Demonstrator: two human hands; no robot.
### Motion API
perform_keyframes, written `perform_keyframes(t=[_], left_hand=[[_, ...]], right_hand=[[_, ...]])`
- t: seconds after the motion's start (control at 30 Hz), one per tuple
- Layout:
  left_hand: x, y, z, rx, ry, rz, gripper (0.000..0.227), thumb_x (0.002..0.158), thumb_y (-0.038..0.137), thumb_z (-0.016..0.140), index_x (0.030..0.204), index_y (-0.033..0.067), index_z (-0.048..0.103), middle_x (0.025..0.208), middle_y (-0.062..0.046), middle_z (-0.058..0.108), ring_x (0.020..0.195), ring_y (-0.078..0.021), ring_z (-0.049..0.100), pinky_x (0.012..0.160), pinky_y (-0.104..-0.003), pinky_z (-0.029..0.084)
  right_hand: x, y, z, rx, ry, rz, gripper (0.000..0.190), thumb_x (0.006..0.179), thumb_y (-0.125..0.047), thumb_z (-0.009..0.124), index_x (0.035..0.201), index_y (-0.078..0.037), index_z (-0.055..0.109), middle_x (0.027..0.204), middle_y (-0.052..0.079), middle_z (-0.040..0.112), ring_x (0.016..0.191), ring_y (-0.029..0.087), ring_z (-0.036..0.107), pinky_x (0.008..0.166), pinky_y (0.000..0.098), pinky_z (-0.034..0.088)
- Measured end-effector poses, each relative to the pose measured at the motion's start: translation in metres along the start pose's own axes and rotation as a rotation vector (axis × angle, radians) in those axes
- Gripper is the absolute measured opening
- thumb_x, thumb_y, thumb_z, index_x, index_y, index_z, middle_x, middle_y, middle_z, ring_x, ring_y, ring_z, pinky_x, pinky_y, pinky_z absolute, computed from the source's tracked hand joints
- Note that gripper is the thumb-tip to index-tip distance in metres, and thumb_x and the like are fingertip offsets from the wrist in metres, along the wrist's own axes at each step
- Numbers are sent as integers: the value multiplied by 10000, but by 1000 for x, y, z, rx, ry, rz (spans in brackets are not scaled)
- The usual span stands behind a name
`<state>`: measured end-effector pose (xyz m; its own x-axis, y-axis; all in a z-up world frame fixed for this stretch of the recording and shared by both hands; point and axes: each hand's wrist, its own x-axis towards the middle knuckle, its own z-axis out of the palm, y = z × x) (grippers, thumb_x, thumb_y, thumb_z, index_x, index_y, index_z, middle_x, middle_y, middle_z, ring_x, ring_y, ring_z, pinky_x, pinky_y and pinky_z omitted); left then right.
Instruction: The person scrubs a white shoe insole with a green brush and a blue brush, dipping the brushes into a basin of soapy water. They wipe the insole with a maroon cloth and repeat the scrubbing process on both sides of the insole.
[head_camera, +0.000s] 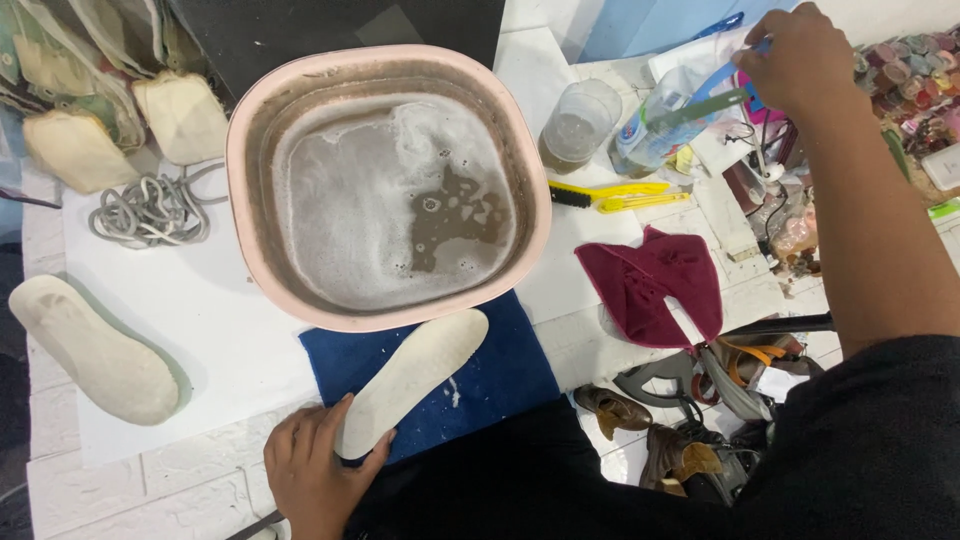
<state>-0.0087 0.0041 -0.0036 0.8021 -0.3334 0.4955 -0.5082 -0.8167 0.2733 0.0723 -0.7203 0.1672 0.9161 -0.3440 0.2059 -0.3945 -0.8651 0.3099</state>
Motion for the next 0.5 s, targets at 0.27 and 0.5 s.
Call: perform_keyframes(t=[0.27,0.5], left_hand=[[-1,1,-1,14,24,30,613,728,617,834,1180,219,716,1016,9,711,1024,-232,632,888,-372,485],[-3,-2,1,26,-7,10,624,718,642,813,1183,240,705,1038,13,717,1067,-226,640,910,-381,481]], right_hand=[[5,-6,-3,55,-61,-61,522,1053,-553,745,1251,-70,738,1270,250,595,989,477,636,717,576,550],[12,19,-40,64,-20,-108,468,1115,-520,768,1162,-55,794,1140,198,759,980,437,686,805,550,472]])
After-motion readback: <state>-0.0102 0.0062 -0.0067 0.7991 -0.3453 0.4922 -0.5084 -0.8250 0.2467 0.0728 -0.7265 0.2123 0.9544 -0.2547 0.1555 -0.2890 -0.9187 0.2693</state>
